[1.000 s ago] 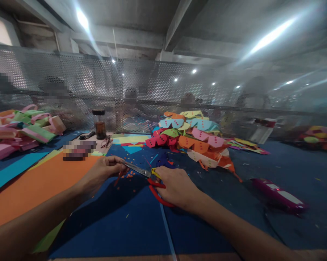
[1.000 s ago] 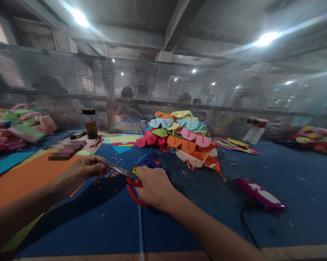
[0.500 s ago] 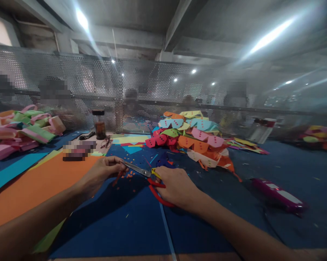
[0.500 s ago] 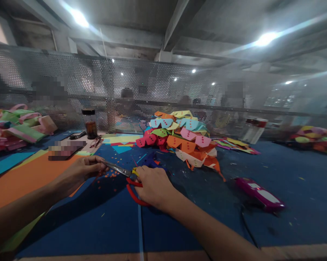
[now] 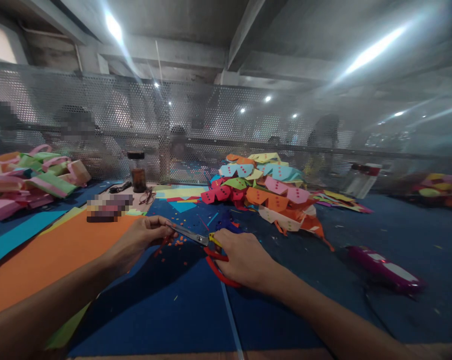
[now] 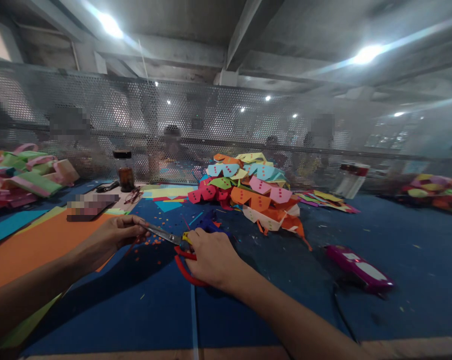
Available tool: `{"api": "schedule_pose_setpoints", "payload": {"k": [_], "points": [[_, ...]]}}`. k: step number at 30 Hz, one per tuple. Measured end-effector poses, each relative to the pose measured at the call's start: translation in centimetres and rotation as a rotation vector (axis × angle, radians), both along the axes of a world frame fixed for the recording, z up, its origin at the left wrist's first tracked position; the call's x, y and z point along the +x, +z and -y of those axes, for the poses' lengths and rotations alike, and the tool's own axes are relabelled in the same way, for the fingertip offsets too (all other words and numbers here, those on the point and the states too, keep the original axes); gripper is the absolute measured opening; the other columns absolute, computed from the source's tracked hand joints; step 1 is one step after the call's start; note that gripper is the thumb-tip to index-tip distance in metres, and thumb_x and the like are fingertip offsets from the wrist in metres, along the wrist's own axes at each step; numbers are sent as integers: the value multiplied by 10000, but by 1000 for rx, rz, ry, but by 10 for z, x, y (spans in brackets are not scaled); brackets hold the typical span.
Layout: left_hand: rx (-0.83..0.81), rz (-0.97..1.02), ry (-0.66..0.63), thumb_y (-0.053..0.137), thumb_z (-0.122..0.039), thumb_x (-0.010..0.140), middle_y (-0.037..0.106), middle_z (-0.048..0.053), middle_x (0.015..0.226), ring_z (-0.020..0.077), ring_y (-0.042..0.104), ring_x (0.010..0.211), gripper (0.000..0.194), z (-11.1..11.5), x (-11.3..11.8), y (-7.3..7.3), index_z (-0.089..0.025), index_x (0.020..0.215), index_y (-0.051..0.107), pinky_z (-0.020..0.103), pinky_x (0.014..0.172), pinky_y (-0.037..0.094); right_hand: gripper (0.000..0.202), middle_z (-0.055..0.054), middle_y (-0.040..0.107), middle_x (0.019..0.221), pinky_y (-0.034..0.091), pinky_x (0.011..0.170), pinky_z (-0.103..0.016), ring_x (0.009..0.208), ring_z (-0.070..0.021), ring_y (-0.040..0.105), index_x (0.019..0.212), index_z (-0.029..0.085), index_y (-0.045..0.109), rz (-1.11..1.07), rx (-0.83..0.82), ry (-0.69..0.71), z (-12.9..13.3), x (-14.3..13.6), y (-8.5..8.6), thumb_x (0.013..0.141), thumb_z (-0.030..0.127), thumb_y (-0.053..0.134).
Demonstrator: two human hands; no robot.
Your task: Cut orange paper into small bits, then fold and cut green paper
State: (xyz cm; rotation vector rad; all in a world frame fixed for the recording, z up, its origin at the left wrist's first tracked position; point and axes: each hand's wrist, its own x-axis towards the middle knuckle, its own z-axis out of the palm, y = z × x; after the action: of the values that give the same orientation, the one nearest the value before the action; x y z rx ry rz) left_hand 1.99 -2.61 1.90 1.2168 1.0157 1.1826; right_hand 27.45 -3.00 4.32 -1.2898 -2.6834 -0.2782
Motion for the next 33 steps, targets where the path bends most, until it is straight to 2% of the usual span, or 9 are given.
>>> {"api": "schedule_pose_setpoints", "payload": {"k": [6, 12, 20, 33], "points": [[5, 16, -12, 799, -289, 704, 728, 23, 751, 124, 624, 640, 176, -1, -1, -2, -175, 808, 715, 236, 642, 469, 204, -36, 660, 880, 245, 551, -296, 719, -191, 608, 871, 186, 582, 1, 22, 2, 1, 0, 0, 886, 373, 502], [3, 7, -14, 791, -288, 711, 729, 17, 759, 115, 622, 651, 160, 1, 0, 1, -180, 804, 719, 224, 642, 463, 115, -22, 656, 833, 242, 555, -292, 726, -176, 605, 839, 192, 576, -5, -13, -10, 2, -1, 2, 859, 298, 535], [4, 11, -14, 789, -281, 714, 716, 18, 748, 114, 608, 647, 147, 0, 0, -1, -175, 784, 714, 222, 637, 469, 125, -16, 651, 823, 233, 560, -285, 667, -160, 562, 838, 194, 590, -47, 8, -8, 0, 1, 0, 853, 304, 533], [21, -43, -46, 763, -317, 752, 687, -5, 727, 91, 573, 624, 159, 2, -1, 1, -174, 758, 692, 202, 627, 448, 122, -27, 653, 807, 266, 580, -265, 698, -158, 575, 838, 190, 596, -12, -35, -31, 0, -1, 2, 863, 287, 526]]}}
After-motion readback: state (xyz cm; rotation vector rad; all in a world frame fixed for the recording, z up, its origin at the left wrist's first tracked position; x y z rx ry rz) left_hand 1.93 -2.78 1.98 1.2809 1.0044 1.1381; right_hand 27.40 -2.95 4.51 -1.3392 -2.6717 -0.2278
